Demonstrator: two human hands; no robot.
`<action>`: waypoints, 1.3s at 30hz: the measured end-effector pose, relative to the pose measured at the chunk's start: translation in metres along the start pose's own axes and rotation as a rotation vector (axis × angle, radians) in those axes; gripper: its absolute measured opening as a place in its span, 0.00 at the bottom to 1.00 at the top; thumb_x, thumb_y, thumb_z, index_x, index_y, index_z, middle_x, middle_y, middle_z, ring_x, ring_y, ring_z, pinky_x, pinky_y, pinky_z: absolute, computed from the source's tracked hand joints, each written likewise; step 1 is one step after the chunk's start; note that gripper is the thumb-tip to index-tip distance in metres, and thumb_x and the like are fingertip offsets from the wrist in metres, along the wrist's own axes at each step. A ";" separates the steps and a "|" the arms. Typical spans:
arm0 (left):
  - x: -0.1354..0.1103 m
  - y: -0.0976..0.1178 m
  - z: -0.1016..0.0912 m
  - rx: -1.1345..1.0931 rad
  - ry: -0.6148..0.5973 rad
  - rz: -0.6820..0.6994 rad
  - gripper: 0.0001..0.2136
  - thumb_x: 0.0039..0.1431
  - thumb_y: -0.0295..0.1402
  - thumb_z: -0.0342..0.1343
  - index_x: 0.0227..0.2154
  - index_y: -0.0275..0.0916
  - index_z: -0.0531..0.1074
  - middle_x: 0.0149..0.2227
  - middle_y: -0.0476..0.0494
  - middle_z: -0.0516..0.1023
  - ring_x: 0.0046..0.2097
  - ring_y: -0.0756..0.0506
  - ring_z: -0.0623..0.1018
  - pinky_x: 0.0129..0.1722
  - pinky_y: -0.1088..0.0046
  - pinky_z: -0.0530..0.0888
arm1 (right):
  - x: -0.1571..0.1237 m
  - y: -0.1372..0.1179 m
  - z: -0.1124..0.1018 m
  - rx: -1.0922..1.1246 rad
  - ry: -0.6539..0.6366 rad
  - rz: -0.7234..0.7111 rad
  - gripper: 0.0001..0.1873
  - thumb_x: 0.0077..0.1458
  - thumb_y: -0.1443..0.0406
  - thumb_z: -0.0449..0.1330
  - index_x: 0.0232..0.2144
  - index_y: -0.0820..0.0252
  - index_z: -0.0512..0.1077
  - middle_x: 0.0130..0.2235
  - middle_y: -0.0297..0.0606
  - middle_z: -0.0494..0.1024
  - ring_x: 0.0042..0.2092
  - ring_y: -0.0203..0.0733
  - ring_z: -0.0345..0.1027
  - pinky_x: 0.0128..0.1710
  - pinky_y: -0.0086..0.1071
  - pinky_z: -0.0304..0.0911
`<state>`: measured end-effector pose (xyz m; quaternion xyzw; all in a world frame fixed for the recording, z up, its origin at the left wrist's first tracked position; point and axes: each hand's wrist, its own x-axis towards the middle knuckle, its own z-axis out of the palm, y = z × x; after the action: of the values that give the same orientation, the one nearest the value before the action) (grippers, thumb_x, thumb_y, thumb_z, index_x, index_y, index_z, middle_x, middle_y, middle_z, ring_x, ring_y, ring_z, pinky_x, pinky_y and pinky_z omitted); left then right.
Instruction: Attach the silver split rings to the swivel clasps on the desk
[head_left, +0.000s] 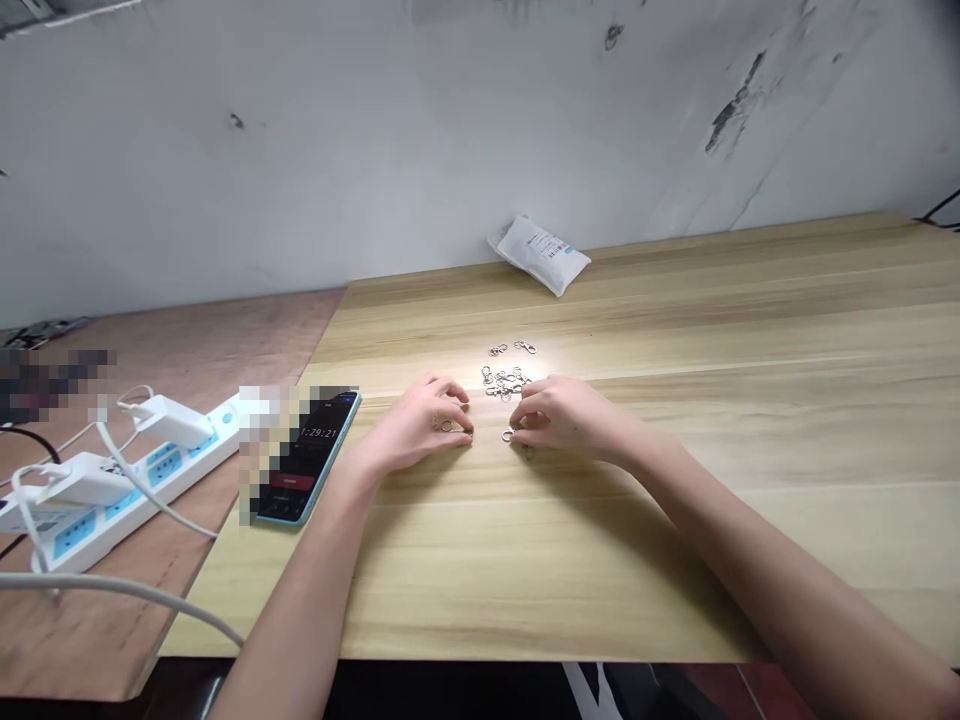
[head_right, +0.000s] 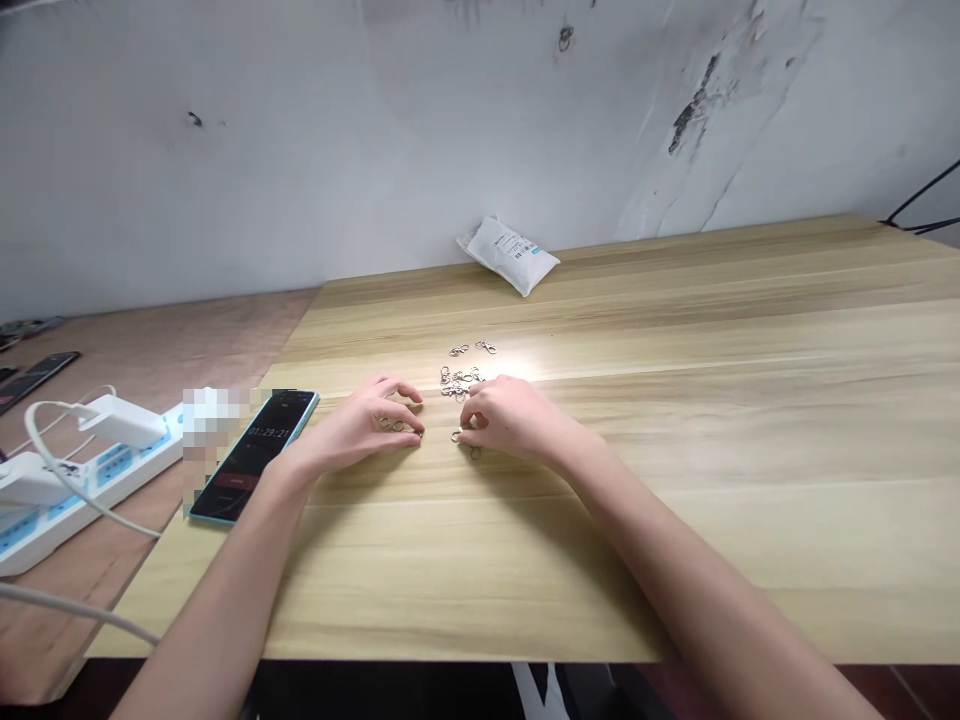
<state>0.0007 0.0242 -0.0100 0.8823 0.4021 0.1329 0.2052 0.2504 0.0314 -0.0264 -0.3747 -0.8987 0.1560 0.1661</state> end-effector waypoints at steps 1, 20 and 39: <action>0.001 0.000 0.001 0.010 0.011 0.014 0.03 0.58 0.34 0.60 0.32 0.47 0.80 0.46 0.46 0.73 0.51 0.43 0.70 0.51 0.61 0.69 | 0.001 -0.001 0.002 -0.028 0.003 0.001 0.06 0.52 0.66 0.63 0.25 0.57 0.79 0.28 0.34 0.76 0.28 0.35 0.63 0.29 0.30 0.53; 0.010 0.000 0.014 -0.152 0.286 -0.097 0.05 0.57 0.29 0.59 0.36 0.42 0.78 0.37 0.45 0.82 0.41 0.45 0.78 0.44 0.64 0.74 | 0.009 -0.011 0.015 -0.271 0.074 0.105 0.07 0.51 0.72 0.55 0.27 0.60 0.73 0.29 0.37 0.79 0.29 0.39 0.67 0.31 0.32 0.51; 0.012 0.003 0.016 -0.085 0.360 -0.079 0.06 0.55 0.37 0.63 0.26 0.41 0.77 0.36 0.45 0.79 0.43 0.43 0.73 0.45 0.62 0.71 | 0.013 -0.011 0.021 0.991 0.261 0.275 0.11 0.51 0.59 0.63 0.31 0.62 0.76 0.32 0.40 0.80 0.35 0.41 0.74 0.37 0.34 0.68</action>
<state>0.0170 0.0276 -0.0214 0.8184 0.4606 0.2973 0.1721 0.2263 0.0296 -0.0384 -0.3821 -0.6317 0.5343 0.4117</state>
